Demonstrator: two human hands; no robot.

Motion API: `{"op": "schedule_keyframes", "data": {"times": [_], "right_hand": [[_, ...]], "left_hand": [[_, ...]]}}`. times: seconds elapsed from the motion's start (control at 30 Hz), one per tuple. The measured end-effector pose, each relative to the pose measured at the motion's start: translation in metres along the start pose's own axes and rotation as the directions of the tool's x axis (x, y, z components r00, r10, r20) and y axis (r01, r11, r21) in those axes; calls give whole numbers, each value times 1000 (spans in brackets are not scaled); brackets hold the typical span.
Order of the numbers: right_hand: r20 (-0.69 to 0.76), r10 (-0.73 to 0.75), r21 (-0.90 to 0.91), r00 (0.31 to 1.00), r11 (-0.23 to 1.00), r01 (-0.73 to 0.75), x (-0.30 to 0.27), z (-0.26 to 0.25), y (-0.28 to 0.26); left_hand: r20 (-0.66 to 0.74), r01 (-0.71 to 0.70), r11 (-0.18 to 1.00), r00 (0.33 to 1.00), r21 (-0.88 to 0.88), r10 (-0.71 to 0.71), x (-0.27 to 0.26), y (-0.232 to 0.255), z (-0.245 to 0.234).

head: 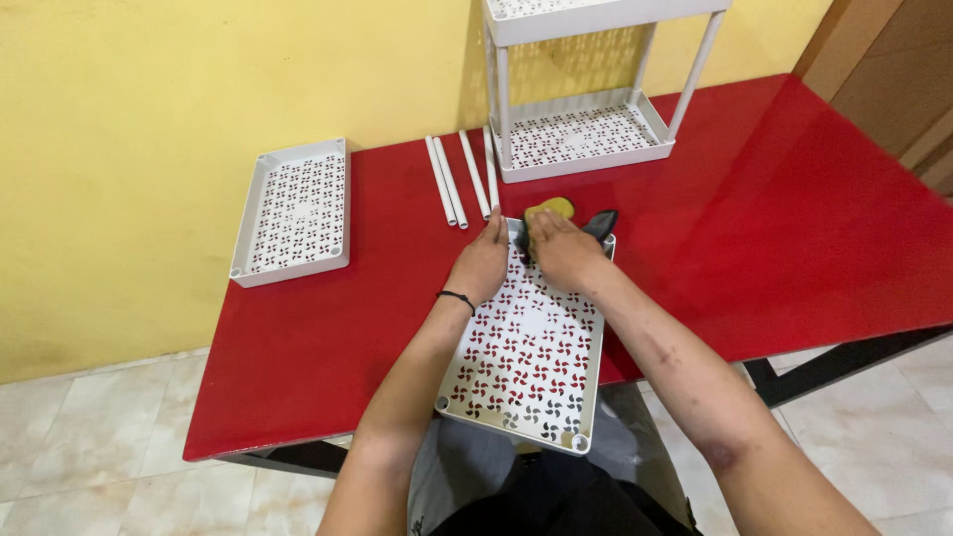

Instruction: The person wipes white perforated plastic trays with a yellow cloth, then inserts white plastic poles into the tray corners to assemble a two-tier shelf. The person handles the trays and poles one at a time and places the assembled unit on a red table.

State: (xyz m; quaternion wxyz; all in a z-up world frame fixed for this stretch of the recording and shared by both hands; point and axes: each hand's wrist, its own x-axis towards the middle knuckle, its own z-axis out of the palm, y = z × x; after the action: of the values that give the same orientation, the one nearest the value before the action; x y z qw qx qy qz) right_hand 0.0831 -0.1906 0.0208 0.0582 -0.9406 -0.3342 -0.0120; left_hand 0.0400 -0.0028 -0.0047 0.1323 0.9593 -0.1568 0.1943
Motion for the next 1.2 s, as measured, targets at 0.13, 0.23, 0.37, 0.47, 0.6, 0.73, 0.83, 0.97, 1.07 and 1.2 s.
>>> {"op": "schedule_keyframes", "data": {"times": [0.13, 0.23, 0.37, 0.47, 0.6, 0.73, 0.83, 0.97, 1.07, 1.2], "right_hand": [[-3, 229, -44, 973, 973, -229, -7, 10, 12], [-76, 36, -226, 996, 973, -53, 8, 28, 11], [-83, -145, -146, 986, 981, 132, 19, 26, 3], [-69, 29, -164, 997, 986, -40, -9, 16, 4], [50, 388, -209, 920, 905, -370, -32, 11, 7], [-260, 384, -278, 886, 849, -450, -17, 33, 8], [-434, 266, -311, 861, 852, -420, 2, 40, 22], [-400, 192, -167, 896, 946, -278, 7, 35, 46], [-406, 149, -134, 902, 966, -219, 2, 25, 52], [-506, 177, 70, 844, 984, -165, -2, 10, 43]], "left_hand": [[296, 179, 984, 939, 22, -178, 3, -4, -2], [134, 62, 993, 990, -99, -48, 3, -9, 1], [53, 33, 997, 998, -64, -30, 0, -15, 8], [89, 63, 998, 994, -15, -62, 0, -10, 11], [157, 80, 997, 985, -4, -78, 1, -4, 1], [293, 152, 988, 943, 34, -156, -4, 6, -9], [154, 27, 999, 988, -47, -20, -7, 15, -16], [338, 133, 991, 932, 14, -129, -8, 21, -25], [272, 19, 997, 962, 81, -40, -9, 29, -29], [337, -63, 975, 941, 212, -13, -1, 40, -37]]}}
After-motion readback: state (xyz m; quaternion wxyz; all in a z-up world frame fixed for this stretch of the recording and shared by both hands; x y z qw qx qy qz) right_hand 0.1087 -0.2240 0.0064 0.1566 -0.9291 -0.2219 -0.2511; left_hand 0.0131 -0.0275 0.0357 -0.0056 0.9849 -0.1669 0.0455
